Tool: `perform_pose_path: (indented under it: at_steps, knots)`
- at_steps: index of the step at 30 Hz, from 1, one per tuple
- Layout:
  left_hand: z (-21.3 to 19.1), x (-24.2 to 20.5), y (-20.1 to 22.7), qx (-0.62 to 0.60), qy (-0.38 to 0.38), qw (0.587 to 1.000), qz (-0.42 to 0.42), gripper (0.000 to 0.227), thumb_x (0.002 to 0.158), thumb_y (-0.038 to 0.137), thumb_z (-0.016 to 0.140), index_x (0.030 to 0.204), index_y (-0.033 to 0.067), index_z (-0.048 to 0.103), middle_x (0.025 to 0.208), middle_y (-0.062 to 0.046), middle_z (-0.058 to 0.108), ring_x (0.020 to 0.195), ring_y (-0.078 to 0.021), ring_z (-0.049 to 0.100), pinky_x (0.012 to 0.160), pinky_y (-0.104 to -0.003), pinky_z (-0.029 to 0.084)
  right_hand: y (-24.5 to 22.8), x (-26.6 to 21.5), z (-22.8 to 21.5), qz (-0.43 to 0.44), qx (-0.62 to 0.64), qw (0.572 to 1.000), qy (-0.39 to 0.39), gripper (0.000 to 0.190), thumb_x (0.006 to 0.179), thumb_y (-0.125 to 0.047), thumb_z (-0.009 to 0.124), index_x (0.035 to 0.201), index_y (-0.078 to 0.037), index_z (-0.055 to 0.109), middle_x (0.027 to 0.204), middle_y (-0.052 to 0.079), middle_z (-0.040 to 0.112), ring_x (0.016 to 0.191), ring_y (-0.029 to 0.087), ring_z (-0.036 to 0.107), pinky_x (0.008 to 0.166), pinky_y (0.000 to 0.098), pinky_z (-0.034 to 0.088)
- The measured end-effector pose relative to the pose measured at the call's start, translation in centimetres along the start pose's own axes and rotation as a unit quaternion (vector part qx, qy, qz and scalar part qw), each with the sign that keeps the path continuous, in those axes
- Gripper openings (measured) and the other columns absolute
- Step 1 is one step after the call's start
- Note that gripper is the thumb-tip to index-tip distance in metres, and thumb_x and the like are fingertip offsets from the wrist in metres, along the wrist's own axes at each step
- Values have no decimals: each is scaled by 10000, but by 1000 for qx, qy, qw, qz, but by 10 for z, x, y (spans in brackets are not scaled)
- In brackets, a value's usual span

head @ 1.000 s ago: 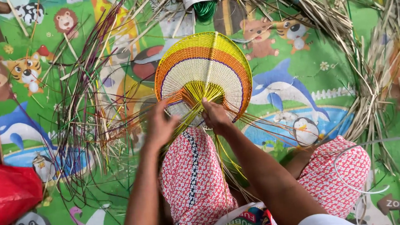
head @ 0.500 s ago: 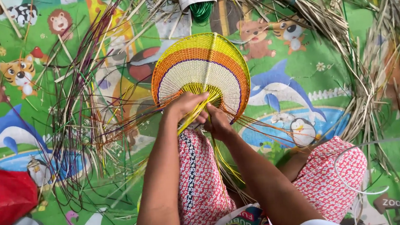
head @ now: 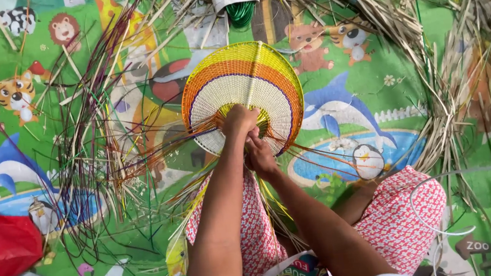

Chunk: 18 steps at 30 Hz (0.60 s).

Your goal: Weaving colored strands into a circular fan-shaped frame to create a patterned object.

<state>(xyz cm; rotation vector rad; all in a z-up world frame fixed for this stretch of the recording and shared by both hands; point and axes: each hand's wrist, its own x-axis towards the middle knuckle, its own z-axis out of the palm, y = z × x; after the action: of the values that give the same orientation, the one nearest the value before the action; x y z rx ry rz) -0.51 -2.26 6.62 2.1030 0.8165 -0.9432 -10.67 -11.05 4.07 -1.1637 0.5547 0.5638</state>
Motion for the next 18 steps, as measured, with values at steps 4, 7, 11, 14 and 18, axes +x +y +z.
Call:
perform_pose_path:
  at_steps: [4, 7, 11, 14, 18]
  knots:
    - [25, 40, -11, 23, 46, 999, -4, 304, 879, 394, 591, 806, 173, 787, 550, 81, 699, 635, -146, 763, 752, -330, 595, -1, 9, -8, -12, -74, 997, 0, 224, 1023, -234, 644, 917, -63, 742, 616, 173, 601, 405, 270, 617, 335, 410, 525]
    - [39, 88, -36, -55, 16, 998, 12, 288, 850, 256, 543, 814, 88, 773, 576, 5, 711, 451, -124, 689, 590, -321, 592, 10, 20, -5, 7, -22, 1000, 5, 200, 979, -205, 695, 876, -36, 722, 658, 189, 629, 460, 281, 650, 386, 421, 565]
    - [8, 56, -59, -140, -5, 989, 36, 267, 828, 274, 634, 863, 49, 775, 601, -65, 707, 385, -136, 628, 388, -298, 555, -23, 14, 14, 53, 43, 998, -13, 234, 987, -202, 598, 901, -1, 683, 632, 215, 602, 427, 309, 600, 348, 438, 510]
    - [-25, 2, -66, -212, -39, 973, 82, 278, 882, 278, 622, 884, 23, 734, 595, -61, 596, 394, -111, 512, 392, -259, 499, -20, 23, 16, 42, 8, 998, -42, 230, 1010, -218, 546, 998, -21, 664, 683, 186, 621, 422, 238, 574, 330, 340, 447]
    - [-36, -18, -92, -206, -46, 964, 160, 336, 968, 294, 616, 868, -13, 710, 663, -104, 585, 516, -178, 526, 532, -335, 490, -25, 15, 16, 53, -43, 996, -55, 268, 1041, -216, 561, 1207, -7, 592, 808, 95, 592, 483, 114, 460, 393, 252, 367]
